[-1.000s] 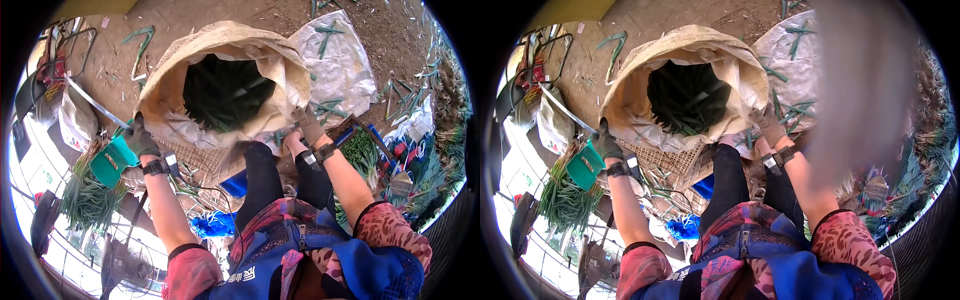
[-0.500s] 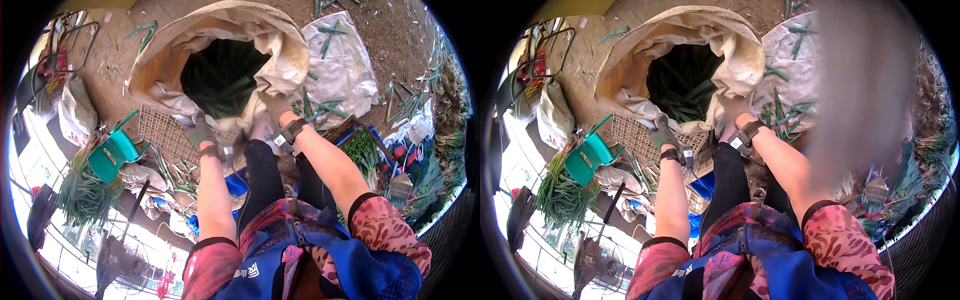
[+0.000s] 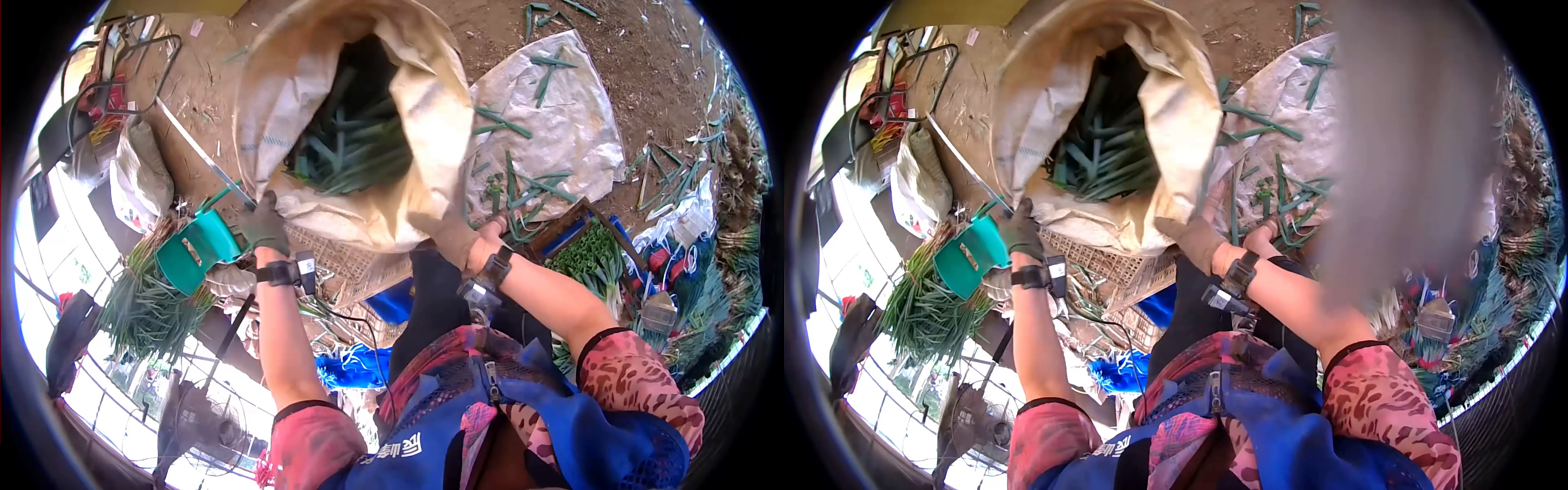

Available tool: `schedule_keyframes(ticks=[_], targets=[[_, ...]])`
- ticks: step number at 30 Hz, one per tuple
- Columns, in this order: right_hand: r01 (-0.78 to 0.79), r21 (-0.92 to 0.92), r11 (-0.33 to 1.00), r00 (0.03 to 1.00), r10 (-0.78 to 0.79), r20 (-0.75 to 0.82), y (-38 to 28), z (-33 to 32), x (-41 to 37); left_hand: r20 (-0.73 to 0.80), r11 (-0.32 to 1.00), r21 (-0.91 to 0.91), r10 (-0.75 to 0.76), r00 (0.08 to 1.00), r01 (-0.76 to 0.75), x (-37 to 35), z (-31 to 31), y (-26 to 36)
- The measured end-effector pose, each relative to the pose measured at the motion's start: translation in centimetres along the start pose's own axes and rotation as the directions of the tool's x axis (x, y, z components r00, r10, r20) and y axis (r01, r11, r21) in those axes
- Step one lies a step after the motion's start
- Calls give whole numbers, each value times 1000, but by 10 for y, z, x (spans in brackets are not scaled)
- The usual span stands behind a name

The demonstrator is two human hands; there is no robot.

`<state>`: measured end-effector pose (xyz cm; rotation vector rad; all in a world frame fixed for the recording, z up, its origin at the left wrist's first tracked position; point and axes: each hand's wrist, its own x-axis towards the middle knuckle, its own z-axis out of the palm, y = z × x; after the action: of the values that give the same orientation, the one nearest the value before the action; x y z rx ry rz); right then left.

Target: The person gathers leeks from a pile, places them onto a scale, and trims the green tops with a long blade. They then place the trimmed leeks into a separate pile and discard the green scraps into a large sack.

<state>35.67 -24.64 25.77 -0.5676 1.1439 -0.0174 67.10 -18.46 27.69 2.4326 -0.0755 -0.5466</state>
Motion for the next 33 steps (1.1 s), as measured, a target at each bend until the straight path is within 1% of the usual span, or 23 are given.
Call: schedule_keyframes(ticks=[1, 2, 3, 4, 5, 7, 8, 9, 10, 13, 15, 16, 19, 21, 22, 24, 25, 26, 27, 28, 30, 31, 33], targets=[[55, -301, 952, 943, -149, -297, 25, -15, 25, -7, 988, -151, -42, 999, 40, 9, 12, -30], [98, -45, 994, 994, -100, -46, 18, -33, 29, -7, 952, -293, -96, 995, 90, 14, 17, -59], [36, -294, 955, 982, -89, -167, 6, -43, 28, -7, 933, -298, -215, 976, 203, 16, 14, -69], [-56, -514, 856, 954, -105, -280, -10, -49, 21, -23, 943, -288, -179, 984, 165, 11, 11, -69], [138, -529, 837, 906, -322, -274, -38, -50, 3, -42, 952, -281, -138, 990, 121, 4, 6, -61], [394, -630, 669, 700, -663, -267, -69, -50, -10, -78, 979, -191, -88, 993, 71, 3, -13, -63], [440, -711, 548, 566, -785, -254, -76, -52, -7, -191, 956, -293, -34, 981, -24, -2, -16, -57], [458, -785, 416, 417, -881, -224, -86, -52, -6, -138, 916, -399, -13, 990, -43, -8, -22, -49], [494, -818, 294, 439, -897, -56, -98, -49, -6, -89, 864, -501, 13, 996, -56, -12, -28, -39], [633, -774, -18, 454, -801, 390, -126, -16, 2, 118, 873, -487, 28, 993, 34, -48, -13, 16], [540, -822, -180, 645, -539, 542, -114, -3, 35, 324, 789, -610, 160, 932, 77, -52, 26, 24], [491, -829, -268, 757, -341, 558, -107, -1, 48, 421, 791, -593, 144, 896, 151, -46, 50, 20], [438, -818, -373, 866, -70, 496, -101, -2, 56, 519, 971, -238, 113, 847, 17, 4, 121, -1], [296, -884, -361, 948, -1, 318, -88, -17, 56, 301, 941, 147, 250, 920, -304, 22, 138, 18], [220, -908, -356, 974, 36, 221, -79, -28, 54, 287, 974, 68, 186, 940, -214, 29, 134, 33], [173, -946, -275, 980, -50, 194, -60, -53, 45, 186, 940, 23, 331, 925, -341, 73, 127, 46], [242, -937, -253, 934, -201, 295, -55, -60, 35, 149, 898, -103, 438, 886, -427, 84, 118, 57], [309, -920, -240, 854, -355, 380, -50, -65, 24, 118, 882, -29, 470, 875, -470, 90, 109, 67], [346, -887, -305, 740, -493, 458, -46, -64, 17, 165, 891, 18, 445, 880, -454, 87, 102, 72], [379, -881, -285, 722, -504, 474, -43, -62, 11, 211, 894, 63, 422, 882, -443, 81, 94, 76], [433, -866, -250, 685, -533, 497, -50, -47, -8, 262, 915, -163, 402, 878, -370, 65, 90, 68], [487, -860, -154, 685, -544, 485, -54, -42, -19, 297, 909, -272, 390, 871, -315, 54, 87, 59], [489, -872, -34, 715, -558, 422, -58, -36, -44, 428, 904, -336, 396, 812, -264, 22, 75, 52]])
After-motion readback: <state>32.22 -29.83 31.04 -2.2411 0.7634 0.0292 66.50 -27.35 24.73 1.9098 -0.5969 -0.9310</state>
